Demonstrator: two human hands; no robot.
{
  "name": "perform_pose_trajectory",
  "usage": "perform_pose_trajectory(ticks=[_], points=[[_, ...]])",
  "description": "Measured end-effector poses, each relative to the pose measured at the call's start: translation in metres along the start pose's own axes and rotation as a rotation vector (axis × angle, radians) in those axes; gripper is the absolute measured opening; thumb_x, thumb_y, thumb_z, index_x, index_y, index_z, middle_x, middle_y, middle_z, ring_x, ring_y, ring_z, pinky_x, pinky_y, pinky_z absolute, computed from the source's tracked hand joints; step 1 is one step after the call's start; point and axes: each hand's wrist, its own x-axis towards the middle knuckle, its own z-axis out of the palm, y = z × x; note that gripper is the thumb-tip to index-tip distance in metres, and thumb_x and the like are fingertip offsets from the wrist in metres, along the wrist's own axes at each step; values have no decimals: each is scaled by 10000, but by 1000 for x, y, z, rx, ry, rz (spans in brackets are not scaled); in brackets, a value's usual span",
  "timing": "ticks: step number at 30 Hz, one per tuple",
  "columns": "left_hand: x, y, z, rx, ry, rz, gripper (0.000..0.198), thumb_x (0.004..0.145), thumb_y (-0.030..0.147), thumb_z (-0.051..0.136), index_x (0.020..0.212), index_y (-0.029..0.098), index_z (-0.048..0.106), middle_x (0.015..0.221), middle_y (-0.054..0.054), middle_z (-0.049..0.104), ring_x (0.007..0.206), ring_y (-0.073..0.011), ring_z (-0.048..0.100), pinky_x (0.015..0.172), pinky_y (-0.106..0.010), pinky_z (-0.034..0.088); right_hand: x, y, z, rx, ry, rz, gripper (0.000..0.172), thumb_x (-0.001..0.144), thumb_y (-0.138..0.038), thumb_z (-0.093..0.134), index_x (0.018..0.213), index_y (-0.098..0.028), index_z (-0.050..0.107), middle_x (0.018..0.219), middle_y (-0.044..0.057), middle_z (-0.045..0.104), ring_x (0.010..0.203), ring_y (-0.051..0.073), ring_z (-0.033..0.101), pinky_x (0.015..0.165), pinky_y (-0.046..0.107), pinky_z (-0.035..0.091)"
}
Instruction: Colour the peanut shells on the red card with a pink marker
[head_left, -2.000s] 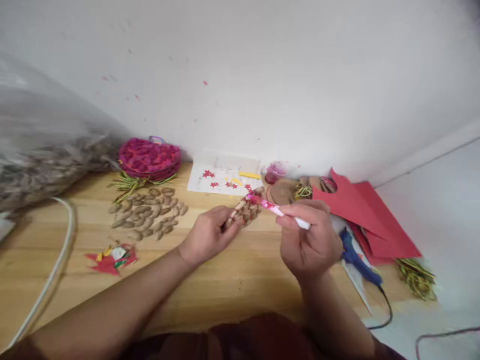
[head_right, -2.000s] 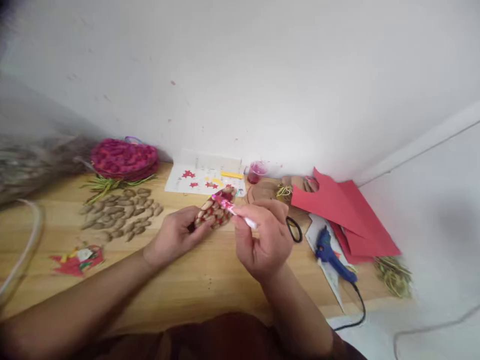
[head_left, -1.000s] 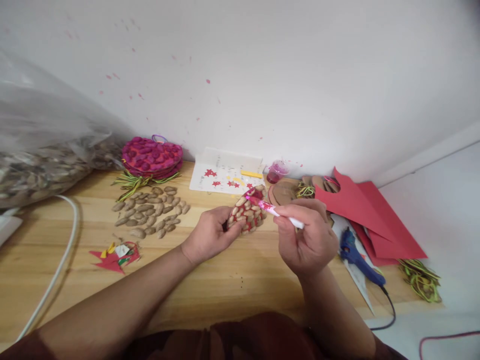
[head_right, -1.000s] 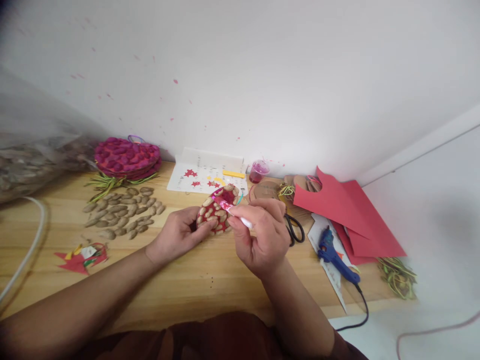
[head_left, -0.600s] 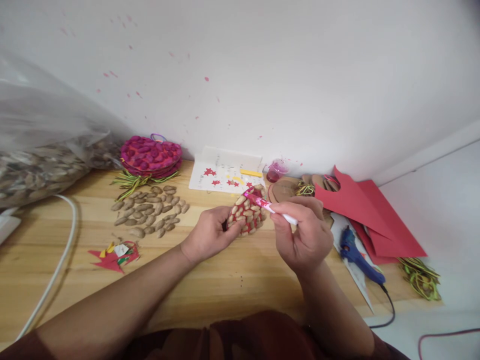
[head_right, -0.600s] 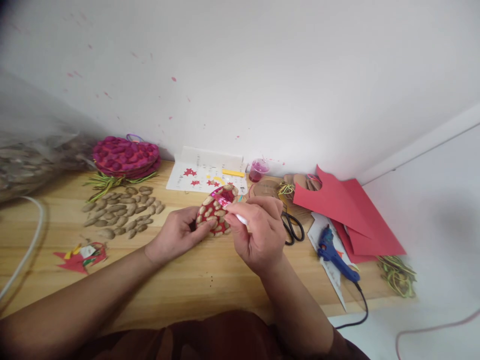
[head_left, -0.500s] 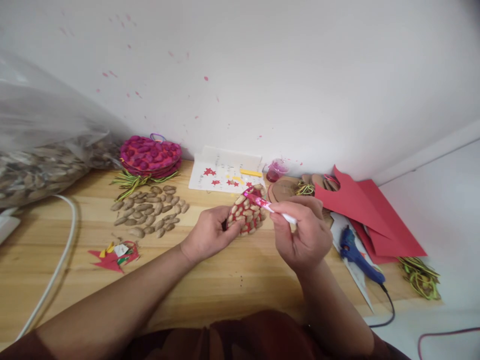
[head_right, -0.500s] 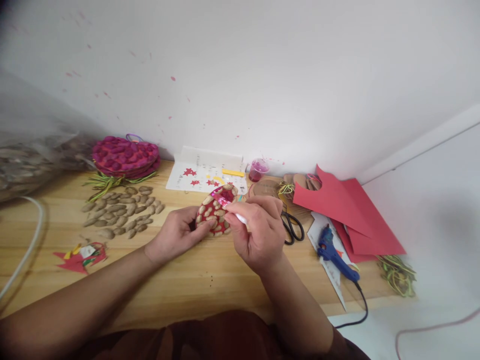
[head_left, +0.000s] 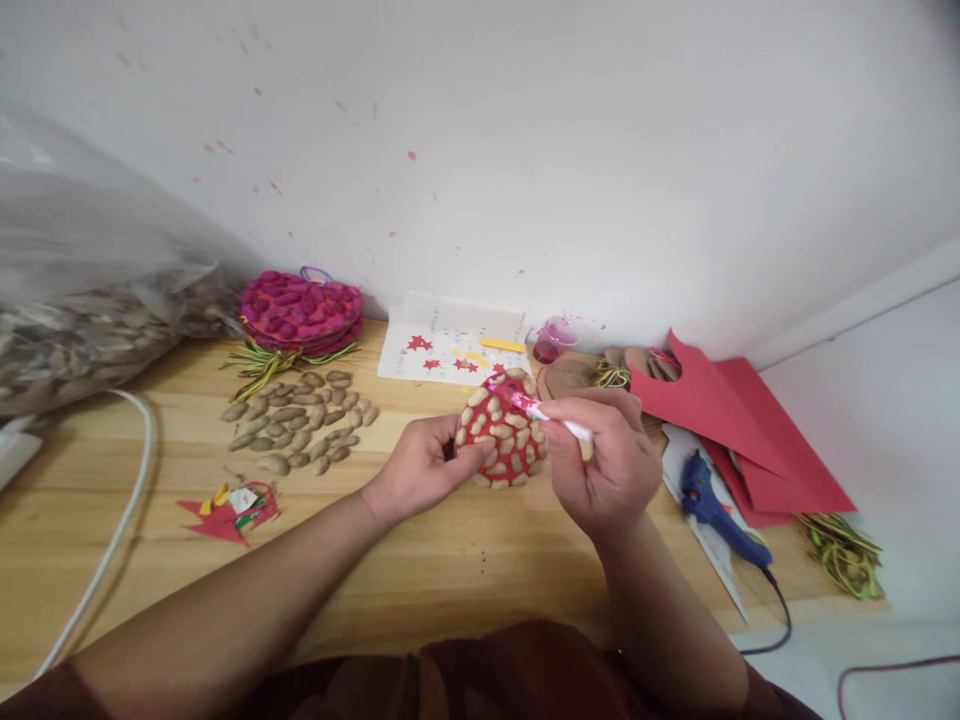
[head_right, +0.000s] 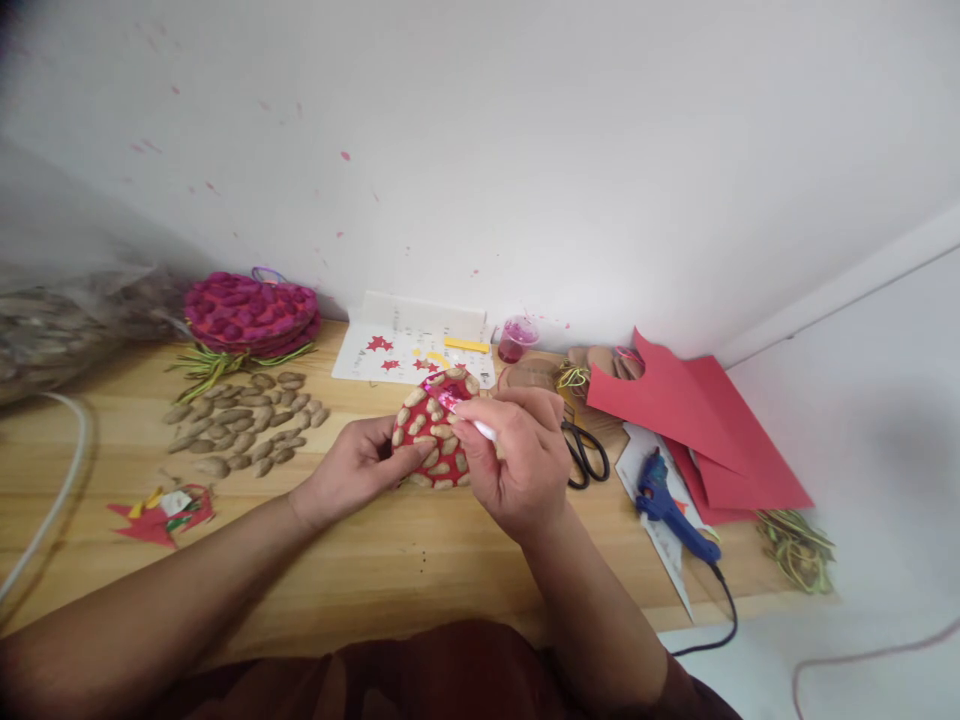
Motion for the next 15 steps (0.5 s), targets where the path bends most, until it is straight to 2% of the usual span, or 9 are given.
perform_pose_trajectory(ticks=[4, 8, 15], points=[[-1, 4, 1, -107, -15, -61, 332, 912, 464, 735, 921, 132, 745, 889, -74, 799, 764, -197, 700, 750, -308, 578, -1, 2, 1, -5, 1, 7, 160, 939, -167, 699, 1078, -246, 702, 889, 10, 793, 855, 183, 727, 818, 352, 566], [-1, 4, 1, -98, -20, -54, 350, 901, 487, 745, 921, 138, 771, 898, -86, 815, 790, -220, 731, 770, -330, 603, -2, 3, 1, 21, 29, 36, 187, 926, -152, 706, 1087, -248, 706, 909, 13, 797, 866, 184, 728, 786, 343, 576], [-1, 4, 2, -35, 2, -29, 351, 888, 511, 755, 892, 162, 787, 833, -74, 808, 769, -244, 736, 689, -319, 597, -4, 9, 5, 31, 45, 94, 140, 938, -162, 684, 1052, -237, 714, 906, 24, 785, 848, 187, 718, 802, 366, 572]])
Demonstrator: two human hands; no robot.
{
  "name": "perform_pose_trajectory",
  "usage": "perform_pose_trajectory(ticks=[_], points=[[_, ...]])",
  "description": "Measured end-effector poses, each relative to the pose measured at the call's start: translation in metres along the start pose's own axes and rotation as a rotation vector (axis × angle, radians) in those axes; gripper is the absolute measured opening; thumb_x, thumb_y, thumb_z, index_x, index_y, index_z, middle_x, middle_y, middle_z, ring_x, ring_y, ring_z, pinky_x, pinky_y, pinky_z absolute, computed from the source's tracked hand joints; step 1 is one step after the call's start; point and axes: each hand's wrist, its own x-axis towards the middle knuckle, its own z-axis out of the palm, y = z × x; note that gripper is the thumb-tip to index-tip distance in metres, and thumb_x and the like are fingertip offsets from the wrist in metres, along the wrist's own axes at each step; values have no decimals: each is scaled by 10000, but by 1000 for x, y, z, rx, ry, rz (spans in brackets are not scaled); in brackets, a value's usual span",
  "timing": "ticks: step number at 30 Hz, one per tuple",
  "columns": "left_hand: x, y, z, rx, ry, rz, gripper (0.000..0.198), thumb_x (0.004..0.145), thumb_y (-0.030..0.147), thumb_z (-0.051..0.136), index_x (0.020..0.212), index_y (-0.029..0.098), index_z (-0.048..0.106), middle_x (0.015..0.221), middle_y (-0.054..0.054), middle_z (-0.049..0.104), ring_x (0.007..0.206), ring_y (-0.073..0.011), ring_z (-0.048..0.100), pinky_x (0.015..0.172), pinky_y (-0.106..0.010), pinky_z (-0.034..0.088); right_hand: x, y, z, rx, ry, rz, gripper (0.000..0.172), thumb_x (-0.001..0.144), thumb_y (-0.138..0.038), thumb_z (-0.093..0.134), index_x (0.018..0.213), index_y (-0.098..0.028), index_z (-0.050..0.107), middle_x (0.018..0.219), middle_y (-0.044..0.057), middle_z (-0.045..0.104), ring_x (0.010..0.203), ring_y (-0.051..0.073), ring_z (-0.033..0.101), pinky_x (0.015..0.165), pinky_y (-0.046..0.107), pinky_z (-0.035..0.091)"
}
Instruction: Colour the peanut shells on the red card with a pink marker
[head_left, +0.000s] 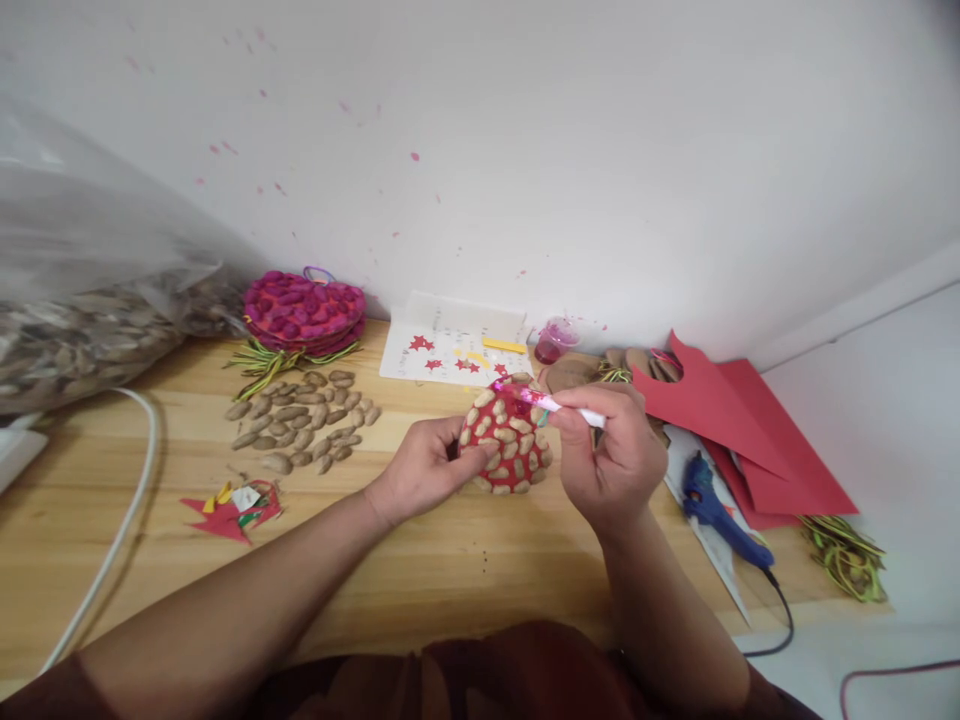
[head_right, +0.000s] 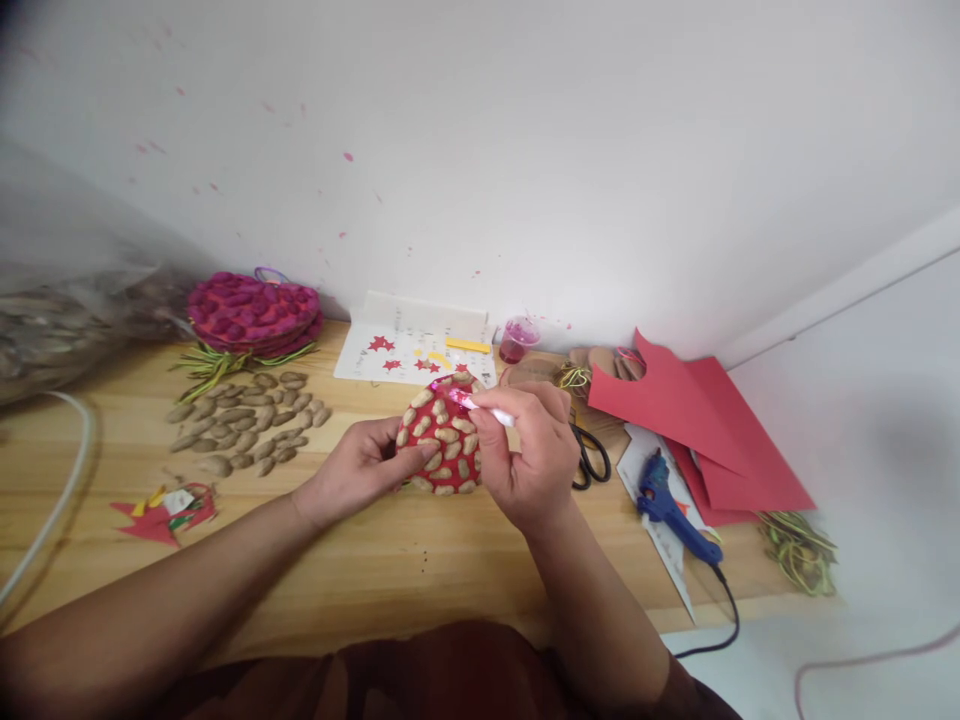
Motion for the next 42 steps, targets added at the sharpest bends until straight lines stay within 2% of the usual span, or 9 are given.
perform_pose_trajectory(ticks=[6, 12, 18, 24, 30, 35, 42], points=[[0, -1, 0, 30, 21, 15, 333, 906, 494, 731, 871, 166, 779, 794, -56, 789, 735, -230, 717, 664, -304, 577, -1, 1, 1, 4, 61, 33, 150, 933, -157, 688, 1054, -241, 716, 906, 21, 784, 847, 192, 720, 804, 371, 576], [1, -5, -2, 97, 19, 44, 334, 901, 487, 731, 849, 159, 766, 746, -39, 758, 691, -209, 684, 631, -281, 554, 0, -3, 1, 11, 32, 12, 160, 927, -152, 693, 1057, -243, 715, 912, 17, 786, 839, 189, 717, 803, 369, 563], [2, -5, -3, 109, 25, 46, 337, 908, 492, 717, 860, 162, 769, 756, -39, 761, 722, -218, 691, 655, -289, 566, 0, -2, -1, -16, 72, 21, 150, 936, -164, 686, 1062, -242, 715, 897, 18, 785, 838, 188, 720, 805, 368, 570], [1, 0, -2, 25, 23, 43, 338, 888, 497, 747, 832, 164, 765, 767, -50, 775, 704, -220, 696, 647, -298, 571, -1, 0, 0, -9, 44, 54, 110, 952, -196, 672, 1041, -241, 719, 894, 28, 783, 828, 197, 729, 819, 386, 580], [0, 4, -1, -77, -14, -20, 325, 891, 477, 759, 885, 153, 773, 868, -76, 815, 768, -221, 726, 749, -326, 594, 0, 5, -2, -7, 102, 110, 102, 955, -197, 671, 1033, -234, 726, 897, 22, 786, 806, 192, 735, 822, 388, 584], [0, 3, -2, -106, -38, -48, 340, 904, 474, 753, 935, 137, 774, 938, -89, 829, 806, -216, 732, 811, -339, 588, -1, 0, -1, 94, 60, 146, 91, 962, -213, 666, 1024, -235, 729, 892, 22, 783, 842, 197, 744, 847, 390, 587], [0, 0, -2, -111, -31, -60, 351, 893, 487, 766, 916, 137, 760, 908, -76, 817, 783, -201, 711, 789, -319, 568, -3, 5, -1, 36, 88, 195, 92, 973, -219, 660, 1020, -234, 737, 884, 22, 778, 834, 200, 746, 869, 399, 580]])
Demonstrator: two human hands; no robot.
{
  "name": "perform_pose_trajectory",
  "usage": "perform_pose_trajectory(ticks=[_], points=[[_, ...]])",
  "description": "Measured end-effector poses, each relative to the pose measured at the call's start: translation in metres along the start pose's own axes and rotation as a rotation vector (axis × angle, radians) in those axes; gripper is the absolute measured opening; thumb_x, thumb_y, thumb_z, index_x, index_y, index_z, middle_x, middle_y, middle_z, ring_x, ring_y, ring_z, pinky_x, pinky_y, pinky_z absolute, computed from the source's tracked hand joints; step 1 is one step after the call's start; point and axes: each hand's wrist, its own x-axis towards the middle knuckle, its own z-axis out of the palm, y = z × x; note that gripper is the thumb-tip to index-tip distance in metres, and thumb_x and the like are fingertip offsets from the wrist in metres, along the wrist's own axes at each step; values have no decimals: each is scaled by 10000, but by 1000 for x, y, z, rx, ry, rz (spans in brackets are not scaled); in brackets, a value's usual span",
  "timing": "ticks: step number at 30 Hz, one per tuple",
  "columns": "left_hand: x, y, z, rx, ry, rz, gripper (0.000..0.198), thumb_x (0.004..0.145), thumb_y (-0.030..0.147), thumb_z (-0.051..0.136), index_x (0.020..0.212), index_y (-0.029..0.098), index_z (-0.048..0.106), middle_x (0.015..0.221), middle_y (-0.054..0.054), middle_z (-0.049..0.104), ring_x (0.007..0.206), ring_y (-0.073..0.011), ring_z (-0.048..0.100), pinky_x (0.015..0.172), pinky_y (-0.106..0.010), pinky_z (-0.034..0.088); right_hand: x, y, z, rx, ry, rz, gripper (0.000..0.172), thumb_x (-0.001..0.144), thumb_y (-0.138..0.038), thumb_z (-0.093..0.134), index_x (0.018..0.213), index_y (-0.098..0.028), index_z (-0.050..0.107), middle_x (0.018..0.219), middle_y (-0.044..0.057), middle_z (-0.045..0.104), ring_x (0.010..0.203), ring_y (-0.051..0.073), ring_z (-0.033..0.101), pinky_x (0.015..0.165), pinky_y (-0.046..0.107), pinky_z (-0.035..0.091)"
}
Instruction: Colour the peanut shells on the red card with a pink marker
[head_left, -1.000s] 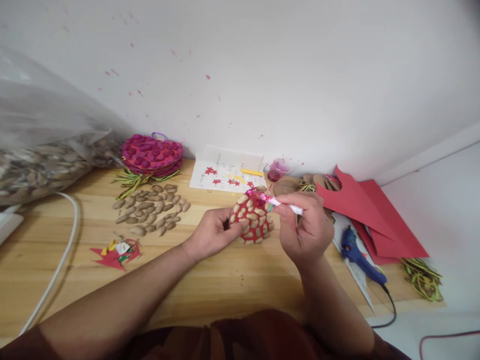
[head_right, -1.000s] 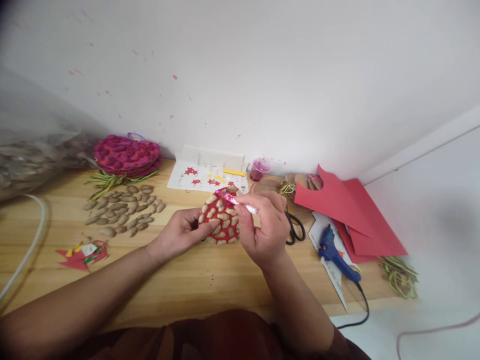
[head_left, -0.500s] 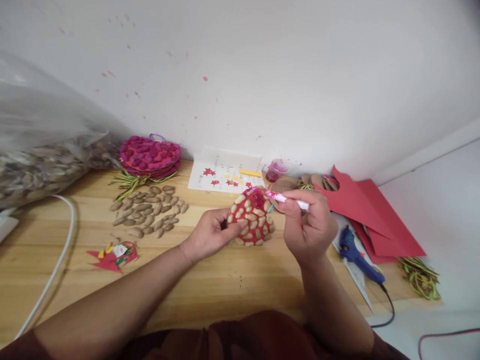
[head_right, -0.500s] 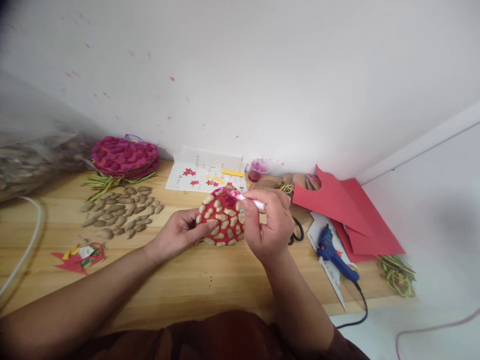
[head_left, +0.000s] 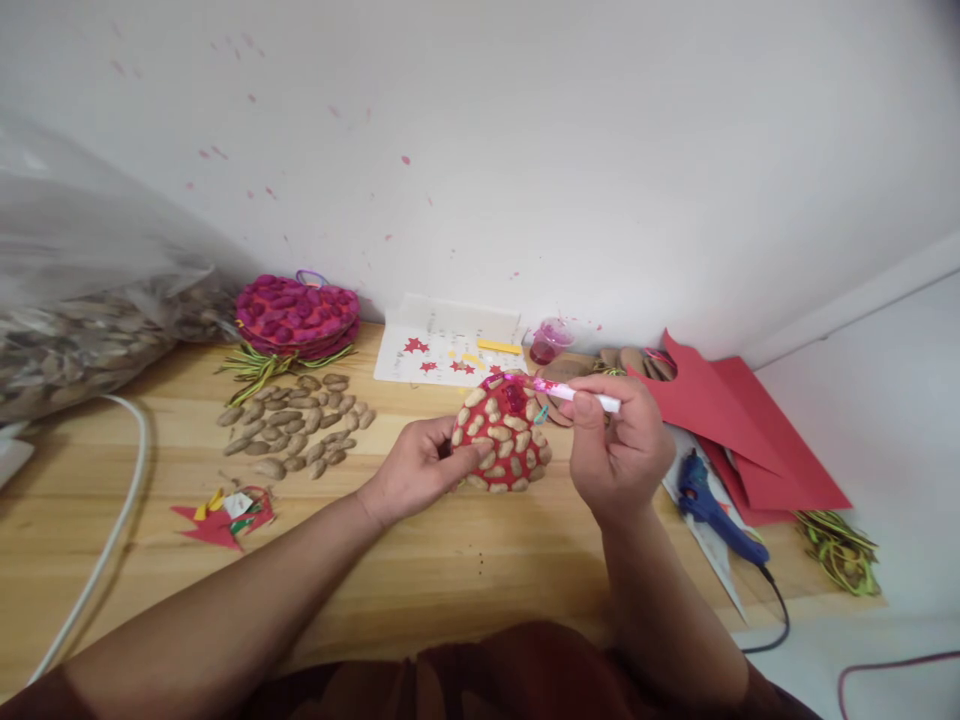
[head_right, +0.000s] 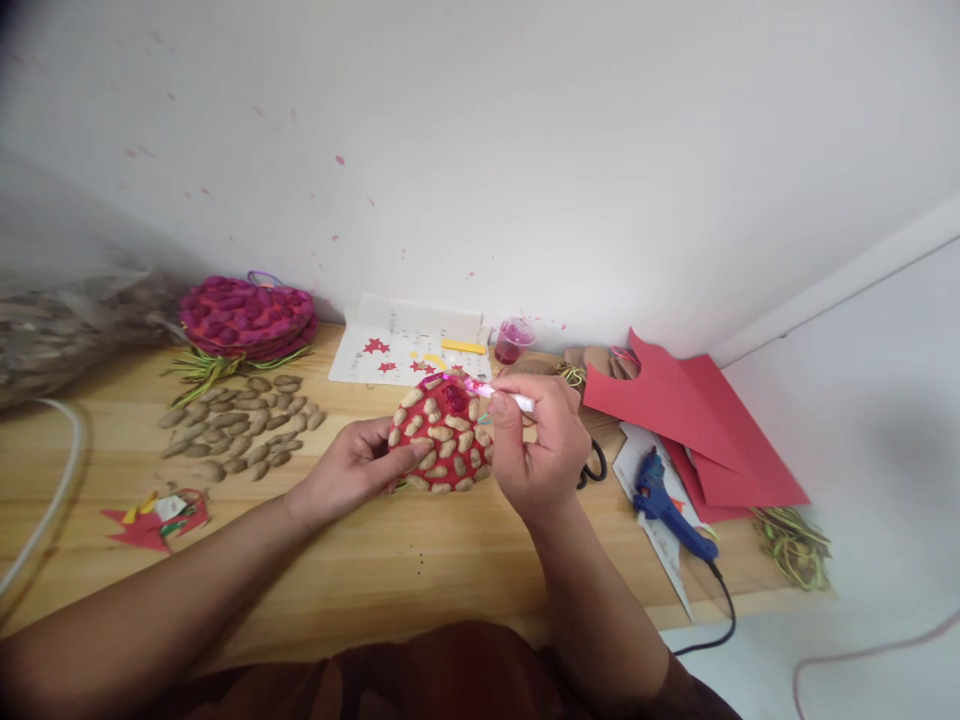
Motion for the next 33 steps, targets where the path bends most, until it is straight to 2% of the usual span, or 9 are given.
perform_pose_trajectory(ticks=[5, 16, 20, 26, 33], points=[[0, 1, 0, -8, -2, -7, 382, 879, 503, 779, 938, 125, 771, 921, -82, 818, 793, -208, 709, 791, -315, 561, -2, -3, 1, 70, -22, 8, 92, 975, -231, 659, 1028, -240, 735, 917, 27, 778, 875, 206, 754, 880, 406, 594], [0, 1, 1, -32, -1, -11, 361, 868, 496, 793, 896, 138, 755, 854, -59, 786, 739, -184, 667, 747, -298, 542, 1, -5, 1, 54, 3, -53, 101, 960, -199, 669, 1030, -237, 731, 909, 28, 776, 887, 206, 732, 843, 393, 596], [0, 2, 0, -23, -6, -11, 358, 868, 488, 787, 854, 135, 724, 774, -29, 731, 673, -136, 588, 679, -254, 483, 1, -2, 2, 16, 6, -43, 108, 965, -199, 660, 1037, -235, 731, 927, 31, 779, 894, 209, 739, 867, 408, 591], [0, 7, 0, -20, -3, -34, 421, 847, 528, 782, 710, 173, 603, 524, 67, 497, 479, -76, 377, 494, -211, 325, 0, -3, 2, 16, -3, -77, 121, 951, -182, 668, 1042, -238, 726, 915, 33, 771, 899, 213, 725, 846, 405, 585], [-1, 8, 0, -19, -2, -44, 433, 838, 552, 778, 713, 175, 605, 527, 59, 509, 466, -74, 373, 464, -210, 290, -1, -6, 4, 60, -73, -98, 148, 938, -159, 681, 1052, -243, 725, 933, 22, 771, 898, 196, 713, 838, 387, 557]])
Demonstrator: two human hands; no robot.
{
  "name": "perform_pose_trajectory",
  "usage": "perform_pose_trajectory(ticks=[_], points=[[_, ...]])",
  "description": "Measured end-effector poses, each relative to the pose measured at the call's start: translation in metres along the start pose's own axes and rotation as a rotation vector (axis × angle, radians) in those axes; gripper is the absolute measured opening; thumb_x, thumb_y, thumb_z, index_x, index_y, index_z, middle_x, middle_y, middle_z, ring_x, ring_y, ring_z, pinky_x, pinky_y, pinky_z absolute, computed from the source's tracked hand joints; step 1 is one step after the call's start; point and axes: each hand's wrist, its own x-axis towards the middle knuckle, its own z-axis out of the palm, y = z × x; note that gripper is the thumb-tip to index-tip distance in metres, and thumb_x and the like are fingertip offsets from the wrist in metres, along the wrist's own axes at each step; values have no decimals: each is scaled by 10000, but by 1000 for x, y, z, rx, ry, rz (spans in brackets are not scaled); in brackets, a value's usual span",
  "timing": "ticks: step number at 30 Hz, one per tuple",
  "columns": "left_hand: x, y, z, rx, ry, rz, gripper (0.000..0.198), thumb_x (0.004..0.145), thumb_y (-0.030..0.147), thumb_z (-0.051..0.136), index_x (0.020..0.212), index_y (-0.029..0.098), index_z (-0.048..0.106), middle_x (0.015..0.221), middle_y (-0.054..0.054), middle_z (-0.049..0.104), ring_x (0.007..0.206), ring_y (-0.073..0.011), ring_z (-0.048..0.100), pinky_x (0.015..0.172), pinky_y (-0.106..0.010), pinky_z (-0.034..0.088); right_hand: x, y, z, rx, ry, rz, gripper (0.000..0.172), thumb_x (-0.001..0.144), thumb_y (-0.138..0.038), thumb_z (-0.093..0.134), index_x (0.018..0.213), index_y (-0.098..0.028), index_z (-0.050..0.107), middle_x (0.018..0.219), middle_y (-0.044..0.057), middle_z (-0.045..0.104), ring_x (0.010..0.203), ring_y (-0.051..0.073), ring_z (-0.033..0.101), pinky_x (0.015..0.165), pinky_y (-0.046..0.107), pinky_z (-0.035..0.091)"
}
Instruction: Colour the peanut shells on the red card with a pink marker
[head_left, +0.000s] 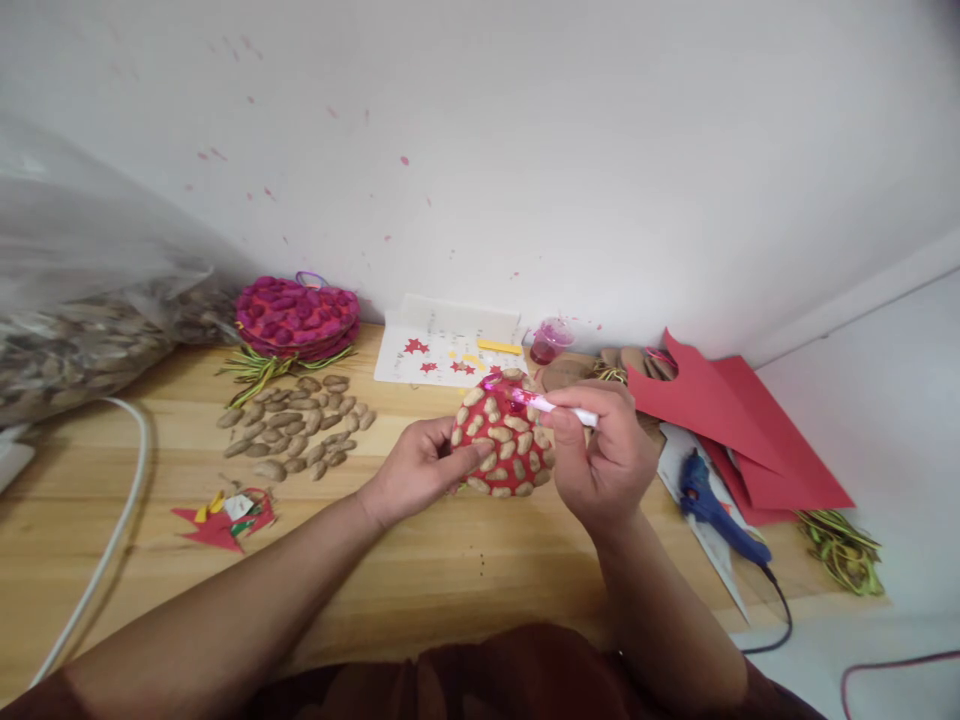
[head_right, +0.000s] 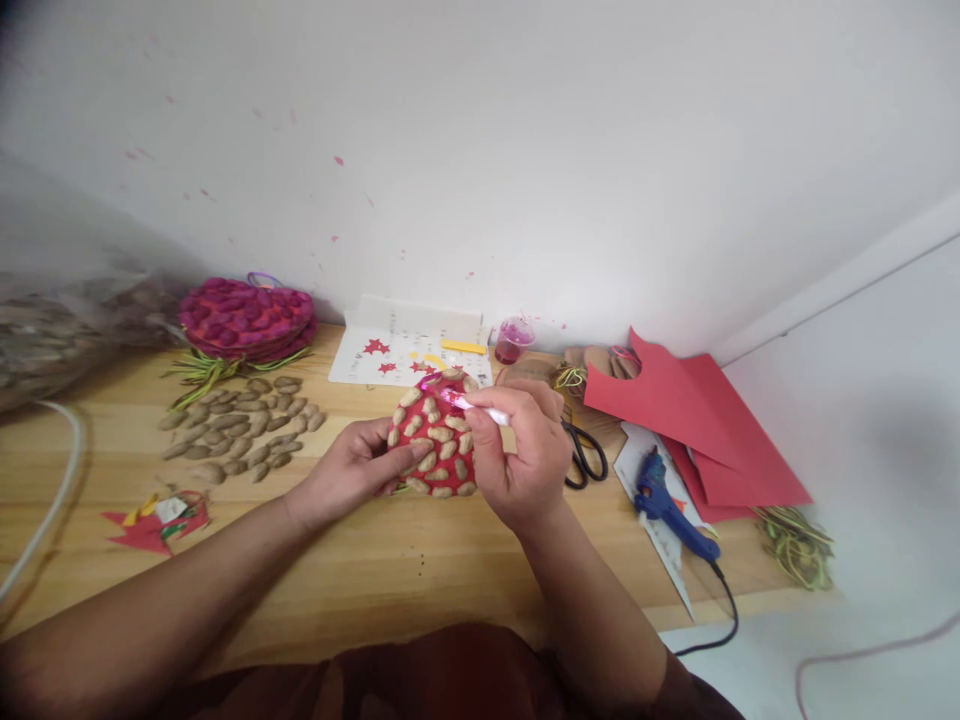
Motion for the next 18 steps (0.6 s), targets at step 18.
perform_pose_trajectory(ticks=[18], points=[[1, -2, 0, 8, 16, 17, 425, 847, 540, 779, 707, 178, 607, 536, 59, 513, 495, -84, 394, 509, -218, 325, -1, 5, 0, -53, 65, 43, 115, 950, -189, 672, 1037, -237, 730, 927, 30, 777, 890, 202, 722, 857, 400, 573]])
